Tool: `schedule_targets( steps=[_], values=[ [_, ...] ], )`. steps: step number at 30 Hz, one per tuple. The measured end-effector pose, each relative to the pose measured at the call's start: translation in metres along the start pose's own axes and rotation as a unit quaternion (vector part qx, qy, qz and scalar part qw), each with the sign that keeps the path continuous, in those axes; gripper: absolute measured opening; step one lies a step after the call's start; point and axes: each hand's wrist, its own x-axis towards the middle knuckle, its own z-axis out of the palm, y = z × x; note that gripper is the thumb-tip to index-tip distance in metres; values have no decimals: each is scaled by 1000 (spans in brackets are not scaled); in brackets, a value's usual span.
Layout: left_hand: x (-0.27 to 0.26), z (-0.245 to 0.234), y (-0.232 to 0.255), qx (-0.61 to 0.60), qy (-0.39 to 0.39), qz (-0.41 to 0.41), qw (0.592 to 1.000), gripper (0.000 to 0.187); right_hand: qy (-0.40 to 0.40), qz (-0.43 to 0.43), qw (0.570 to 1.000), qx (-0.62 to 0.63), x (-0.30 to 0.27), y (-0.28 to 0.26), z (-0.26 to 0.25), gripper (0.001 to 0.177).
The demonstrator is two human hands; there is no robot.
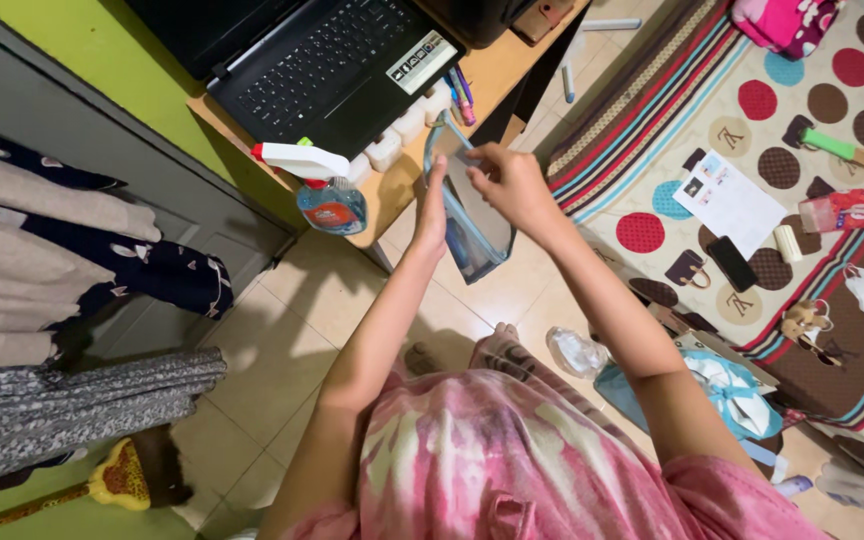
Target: The person organizes stationery items by placing pens and pencils into a transparent pencil case. They then zip the case closed and place it inside a larger gray bag. Finally, they pick up a yellow pouch and place it into the same gray bag.
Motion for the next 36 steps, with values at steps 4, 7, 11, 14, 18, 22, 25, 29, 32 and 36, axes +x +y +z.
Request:
schedule_targets(
  steps=[4, 7, 11, 14, 18, 22, 25, 29, 32, 36],
  values=[
    [8, 1, 18, -17, 50, -9, 999, 83, 24, 21, 996, 85, 15, 4, -15, 19],
    [19, 12, 30, -37, -2, -37, 999, 91, 48, 11, 991, 121, 51, 28, -33, 15],
    [47, 44, 48, -29, 0, -8, 1000, 98, 110, -50, 985, 123, 120, 79, -58, 11],
    [76, 74, 71, -14, 44, 1, 999, 95, 133, -93, 982, 100, 191, 132, -79, 8],
    [127, 120, 111, -29, 41, -5, 999, 81, 210, -121, 970, -1, 320, 207, -109, 8],
    [193, 170, 139, 26, 97, 33, 994, 78, 213, -164, 961, -66, 432, 257, -135, 10],
    [244, 197, 151, -30, -14, 127, 991, 73, 203, -219, 937, -180, 495, 270, -143, 8],
    [298, 228, 159, -107, -34, 161, 981, 68, 127, -243, 927, -256, 564, 281, -154, 26],
    [320, 239, 166, -57, -1, 205, 977, 65, -9, -179, 945, -272, 600, 286, -159, 26],
    [337, 245, 173, -39, 16, 217, 975, 58, -67, -154, 941, -293, 622, 285, -158, 21]
  ],
)
